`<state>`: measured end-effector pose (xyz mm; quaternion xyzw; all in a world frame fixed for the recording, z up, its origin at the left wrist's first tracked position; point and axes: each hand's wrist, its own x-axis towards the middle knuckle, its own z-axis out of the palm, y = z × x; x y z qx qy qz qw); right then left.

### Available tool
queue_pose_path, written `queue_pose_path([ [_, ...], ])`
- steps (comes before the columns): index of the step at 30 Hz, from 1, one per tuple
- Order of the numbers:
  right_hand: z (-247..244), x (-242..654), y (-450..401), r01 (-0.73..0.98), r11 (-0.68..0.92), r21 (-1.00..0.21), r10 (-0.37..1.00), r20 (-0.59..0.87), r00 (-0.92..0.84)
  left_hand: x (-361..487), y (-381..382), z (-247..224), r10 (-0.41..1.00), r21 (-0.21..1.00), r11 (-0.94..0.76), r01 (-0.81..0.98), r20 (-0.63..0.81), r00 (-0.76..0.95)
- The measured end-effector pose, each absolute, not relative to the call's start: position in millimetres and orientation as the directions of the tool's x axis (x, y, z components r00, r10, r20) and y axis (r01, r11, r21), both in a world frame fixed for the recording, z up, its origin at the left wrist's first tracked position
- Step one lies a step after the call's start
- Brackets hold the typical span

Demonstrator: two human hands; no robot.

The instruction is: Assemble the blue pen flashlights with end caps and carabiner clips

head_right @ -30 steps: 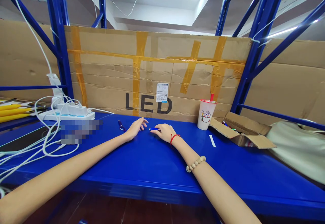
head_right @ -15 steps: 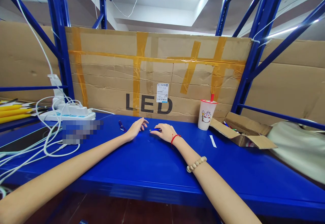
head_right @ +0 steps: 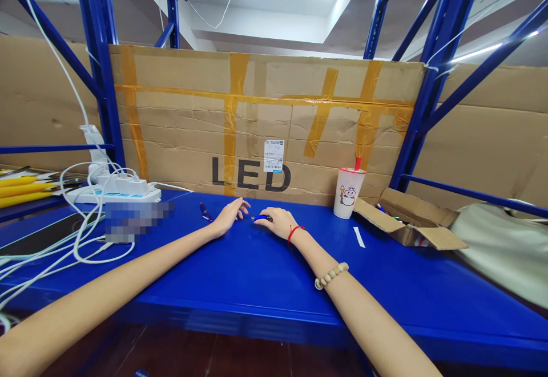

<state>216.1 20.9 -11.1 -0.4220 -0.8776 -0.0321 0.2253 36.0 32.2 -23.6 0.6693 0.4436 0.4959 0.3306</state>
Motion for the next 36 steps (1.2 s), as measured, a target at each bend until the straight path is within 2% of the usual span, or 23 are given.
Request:
queue_pose_path([
  [19, -8.0, 214.9, 14.9, 0.772, 0.617, -0.15, 0.755, 0.388, -0.528, 34.8, 32.6, -23.7, 0.92, 0.876, -0.391, 0.282, 0.367, 0.136],
  [36, -9.0, 214.5, 18.2, 0.78, 0.616, -0.114, 0.749, 0.39, -0.535, 35.1, 31.1, -22.9, 0.918, 0.87, -0.396, 0.295, 0.372, 0.137],
])
